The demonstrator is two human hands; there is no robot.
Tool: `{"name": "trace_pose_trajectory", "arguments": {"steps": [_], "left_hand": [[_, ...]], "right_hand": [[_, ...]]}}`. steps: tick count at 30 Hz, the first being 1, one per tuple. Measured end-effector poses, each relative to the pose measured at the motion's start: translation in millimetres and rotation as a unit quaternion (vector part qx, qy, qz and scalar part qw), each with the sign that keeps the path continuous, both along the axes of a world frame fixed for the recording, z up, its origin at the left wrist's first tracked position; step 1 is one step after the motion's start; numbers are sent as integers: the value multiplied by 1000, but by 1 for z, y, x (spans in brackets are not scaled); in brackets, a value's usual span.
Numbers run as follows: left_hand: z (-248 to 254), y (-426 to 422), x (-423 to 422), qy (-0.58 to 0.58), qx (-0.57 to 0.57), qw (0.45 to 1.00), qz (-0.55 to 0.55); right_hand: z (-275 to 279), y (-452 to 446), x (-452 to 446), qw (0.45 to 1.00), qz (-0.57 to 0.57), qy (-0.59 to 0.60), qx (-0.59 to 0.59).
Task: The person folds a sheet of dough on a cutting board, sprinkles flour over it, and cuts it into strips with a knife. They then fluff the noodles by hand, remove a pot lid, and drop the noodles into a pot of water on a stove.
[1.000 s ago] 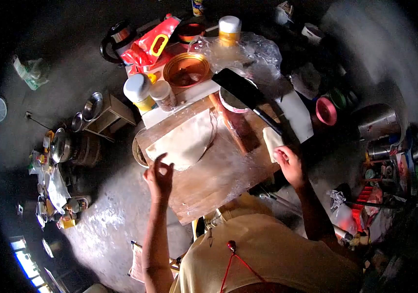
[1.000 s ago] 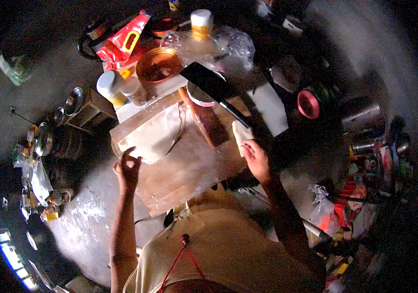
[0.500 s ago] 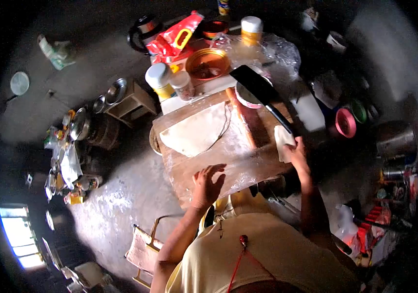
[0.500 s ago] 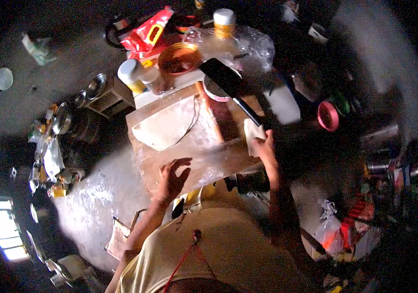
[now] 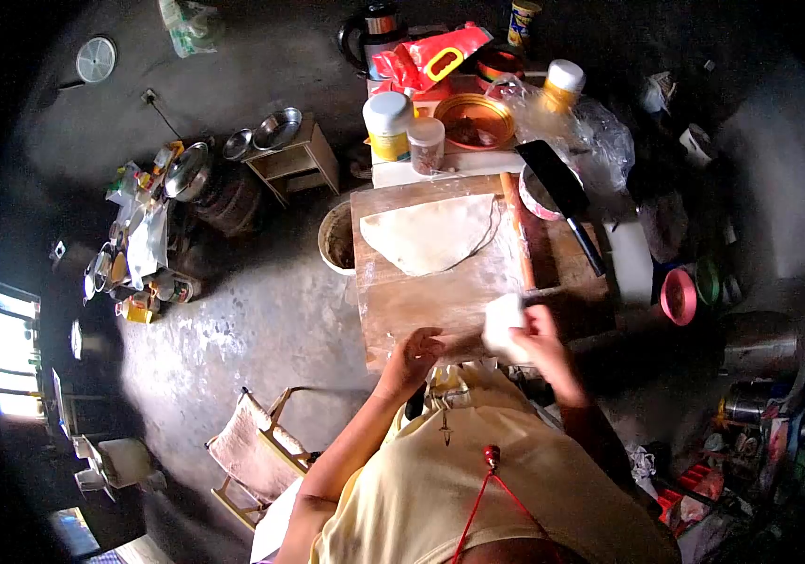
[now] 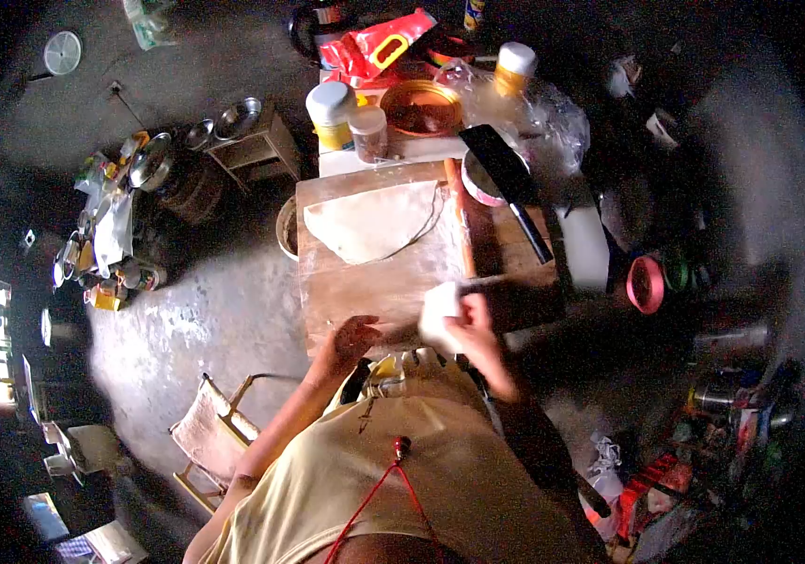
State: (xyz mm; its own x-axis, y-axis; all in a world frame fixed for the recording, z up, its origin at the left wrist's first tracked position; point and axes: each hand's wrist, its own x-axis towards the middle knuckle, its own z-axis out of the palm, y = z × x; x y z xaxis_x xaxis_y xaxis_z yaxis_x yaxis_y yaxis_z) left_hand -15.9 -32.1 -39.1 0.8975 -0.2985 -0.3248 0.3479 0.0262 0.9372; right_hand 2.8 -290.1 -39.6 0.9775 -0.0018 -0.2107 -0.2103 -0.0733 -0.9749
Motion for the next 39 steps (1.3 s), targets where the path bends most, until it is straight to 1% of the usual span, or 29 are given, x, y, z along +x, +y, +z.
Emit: {"name": "trace_pose_trajectory", "arguments": {"steps": [1, 3, 4, 5, 7, 9, 10, 11, 12, 13, 14, 15, 16, 17, 19, 20, 21, 23, 24, 25, 27, 29, 31, 32, 33, 35, 36, 37, 39], "left_hand": [[-4, 6, -2, -1, -2, 1000, 2], [-10, 16, -9, 22, -78, 996, 30], [-9, 22, -10, 17, -69, 997, 44], [-8, 29, -14, 19, -70, 996, 50], [10, 41, -21, 21, -54, 992, 109], [1, 52, -27, -3, -72, 991, 112], [2, 54, -28, 19, -65, 991, 116], [2, 56, -29, 37, -59, 990, 120], [1, 57, -28, 64, -100, 986, 115], [1, 57, -30, 65, -103, 986, 116], [2, 56, -28, 91, -146, 978, 117], [10, 55, -25, 117, -188, 968, 117], [25, 55, -20, 148, -167, 969, 107], [19, 55, -18, 147, -169, 969, 107], [6, 52, -10, 32, -19, 991, 128], [1, 51, -6, -4, 22, 989, 144], [-2, 51, 1, -60, 129, 977, 157], [-7, 56, 13, -172, 215, 946, 174], [-4, 56, 19, -168, 206, 945, 189], [-2, 57, 24, -173, 173, 948, 202], [10, 59, 31, -138, 167, 954, 207], [20, 58, 36, -165, 188, 945, 208], [23, 57, 43, -191, 264, 930, 168], [26, 55, 45, -191, 274, 930, 152], [26, 52, 48, -192, 276, 930, 146], [28, 43, 54, -257, 388, 880, 92], [32, 37, 55, -250, 402, 878, 71], [33, 31, 56, -288, 432, 853, 58], [33, 23, 58, -314, 438, 842, 16]], "right_hand": [[1, 25, 5, 999, 33, -3, 11], [6, 69, 15, 997, 60, 40, 42], [-12, 81, 17, 997, 72, -13, 19], [-30, 89, 19, 990, 56, -113, -65], [16, 104, 13, 945, 69, -195, -254], [26, 110, 6, 914, 122, -232, -309], [28, 123, -2, 942, 108, -224, -224], [37, 118, -6, 857, 158, -277, -404], [40, 118, -6, 832, 190, -287, -436], [41, 118, -7, 804, 221, -296, -466], [38, 116, -5, 802, 222, -296, -468], [34, 114, -1, 783, 223, -319, -485], [31, 112, 1, 763, 225, -341, -501], [30, 109, 2, 762, 225, -341, -503], [33, 105, 5, 790, 235, -343, -452], [35, 105, 7, 782, 209, -379, -449], [36, 105, 8, 781, 208, -378, -451], [38, 105, 9, 814, 185, -355, -422], [32, 105, 12, 835, 145, -347, -402], [37, 109, 10, 935, 93, -242, -243], [-9, 85, 25, 983, -27, -147, -103], [-22, 60, 32, 984, -84, -127, -95], [-18, 63, 33, 968, -135, -186, -101], [-14, 59, 29, 966, -103, -186, -150], [-6, 57, 27, 967, -39, -183, -171], [5, 64, 25, 954, 51, -234, -182], [2, 69, 26, 953, 52, -253, -161], [-1, 74, 31, 939, 52, -294, -171], [3, 78, 34, 924, 60, -301, -226]]}}
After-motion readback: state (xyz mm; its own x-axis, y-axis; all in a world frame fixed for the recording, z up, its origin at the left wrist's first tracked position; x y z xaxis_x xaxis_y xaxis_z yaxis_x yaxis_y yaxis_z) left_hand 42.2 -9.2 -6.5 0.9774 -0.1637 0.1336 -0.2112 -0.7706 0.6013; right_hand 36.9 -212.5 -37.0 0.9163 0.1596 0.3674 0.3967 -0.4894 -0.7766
